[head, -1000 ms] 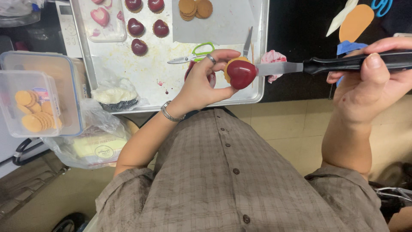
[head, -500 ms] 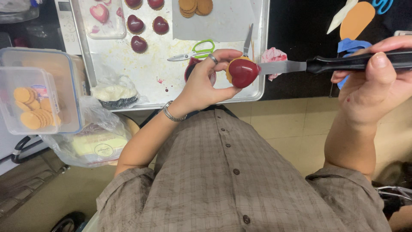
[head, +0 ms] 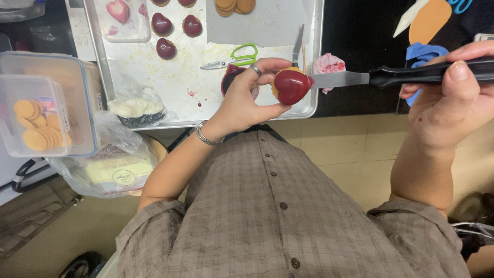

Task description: The person retrieves a heart-shaped dessert from a freezer, dips it into a cup of red glaze, and uses a spatula to place the glazed dessert onto a round cookie base on a tray with similar finished pieces. They then return to the freezer and handle parchment paper inside it.

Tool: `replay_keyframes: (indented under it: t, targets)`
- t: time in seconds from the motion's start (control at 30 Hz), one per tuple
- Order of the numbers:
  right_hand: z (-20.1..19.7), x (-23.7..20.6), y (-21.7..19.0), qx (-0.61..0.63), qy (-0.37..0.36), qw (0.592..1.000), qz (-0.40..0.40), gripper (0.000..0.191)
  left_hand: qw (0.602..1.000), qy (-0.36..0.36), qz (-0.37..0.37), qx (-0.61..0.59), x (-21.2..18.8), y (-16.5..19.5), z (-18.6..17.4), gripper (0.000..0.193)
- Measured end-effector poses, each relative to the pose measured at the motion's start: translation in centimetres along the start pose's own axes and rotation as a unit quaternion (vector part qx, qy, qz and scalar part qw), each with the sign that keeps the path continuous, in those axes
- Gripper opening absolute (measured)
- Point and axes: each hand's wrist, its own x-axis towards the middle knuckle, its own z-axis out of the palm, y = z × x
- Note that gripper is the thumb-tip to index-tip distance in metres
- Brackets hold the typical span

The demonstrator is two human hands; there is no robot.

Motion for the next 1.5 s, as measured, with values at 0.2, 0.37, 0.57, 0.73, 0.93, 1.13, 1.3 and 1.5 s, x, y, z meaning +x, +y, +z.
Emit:
replay_keyframes:
  t: [0.2,0.37,0.57,0.73,0.93,1.13,1.3,1.5]
  targets:
    - [-0.2,-0.2,-0.1,-0.003,-0.002,1.000,0.004,0.025,1.000,0.001,0.001,-0.004,-0.2,0.0,0.1,0.069]
    - [-0.6,-0.5,0.1,0.005,0.008,1.000,0.010,0.024,1.000,0.001,-0.003,0.002,-0.4,0.2,0.2,0.068]
    - [-1.0,-0.6,0.6,0.013,0.007,1.000,0.012,0.024,1.000,0.002,-0.002,0.002,-0.6,0.3,0.2,0.068]
    - [-1.0,-0.8,0.6,0.012,0.004,1.000,0.014,0.023,1.000,0.003,0.001,0.008,-0.6,0.3,0.2,0.068]
    - [-1.1,-0.8,0.5,0.009,-0.001,1.000,0.014,0.022,1.000,0.000,0.004,0.023,-0.6,0.4,0.2,0.068]
    - [-1.5,-0.7,0.4,0.008,-0.007,1.000,0.013,0.021,1.000,0.002,0.008,0.022,-0.7,0.3,0.3,0.068]
    - [-2.1,-0.7,0.8,0.014,-0.004,1.000,0.017,0.022,1.000,-0.002,0.011,0.019,-0.6,0.1,0.3,0.068]
    - [-3.4,-0.9,0.8,0.006,-0.018,0.999,0.041,0.025,0.999,0.000,0.029,0.021,-0.6,-0.3,0.3,0.066]
